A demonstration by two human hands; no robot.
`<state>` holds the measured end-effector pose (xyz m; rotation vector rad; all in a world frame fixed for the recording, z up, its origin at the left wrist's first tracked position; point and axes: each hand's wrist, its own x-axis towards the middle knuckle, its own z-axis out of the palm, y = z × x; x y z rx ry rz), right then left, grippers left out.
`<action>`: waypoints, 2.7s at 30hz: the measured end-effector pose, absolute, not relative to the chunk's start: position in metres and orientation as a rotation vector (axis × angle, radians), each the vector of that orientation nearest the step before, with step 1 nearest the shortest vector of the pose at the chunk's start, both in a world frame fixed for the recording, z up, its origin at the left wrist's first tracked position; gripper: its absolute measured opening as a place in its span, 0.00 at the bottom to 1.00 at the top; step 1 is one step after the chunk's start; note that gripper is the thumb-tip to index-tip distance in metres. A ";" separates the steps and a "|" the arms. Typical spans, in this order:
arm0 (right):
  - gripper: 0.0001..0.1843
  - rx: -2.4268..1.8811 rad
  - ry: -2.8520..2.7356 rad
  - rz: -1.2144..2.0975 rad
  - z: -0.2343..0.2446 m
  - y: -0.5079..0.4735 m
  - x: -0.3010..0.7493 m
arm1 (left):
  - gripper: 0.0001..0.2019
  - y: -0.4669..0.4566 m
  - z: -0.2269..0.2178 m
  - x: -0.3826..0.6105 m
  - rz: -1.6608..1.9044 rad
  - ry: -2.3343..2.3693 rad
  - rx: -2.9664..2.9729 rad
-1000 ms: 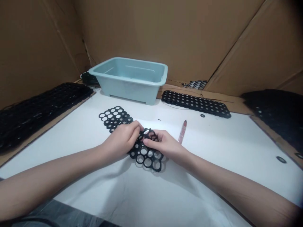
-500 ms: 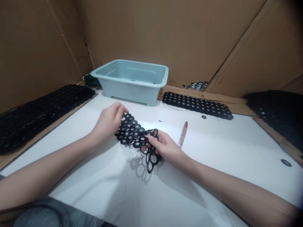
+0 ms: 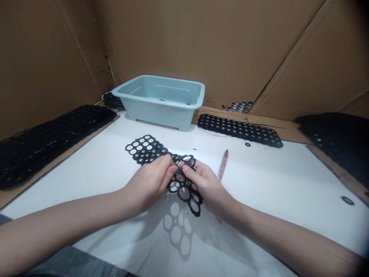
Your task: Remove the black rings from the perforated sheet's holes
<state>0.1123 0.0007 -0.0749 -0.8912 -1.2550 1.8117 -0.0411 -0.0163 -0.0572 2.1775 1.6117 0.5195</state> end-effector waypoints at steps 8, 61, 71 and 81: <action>0.08 -0.987 -1.442 1.627 -0.077 0.003 0.114 | 0.13 -0.014 -0.056 -0.040 0.516 1.502 2.049; 0.08 -1.011 -1.542 1.808 -0.091 0.003 0.109 | 0.11 0.020 -0.065 -0.043 0.839 1.398 1.693; 0.09 -1.096 -1.008 1.723 -0.090 0.012 0.109 | 0.12 0.024 -0.051 -0.065 0.955 1.551 1.797; 0.21 -1.043 -0.933 1.762 -0.084 0.012 0.108 | 0.13 -0.007 -0.057 -0.041 0.639 1.567 2.048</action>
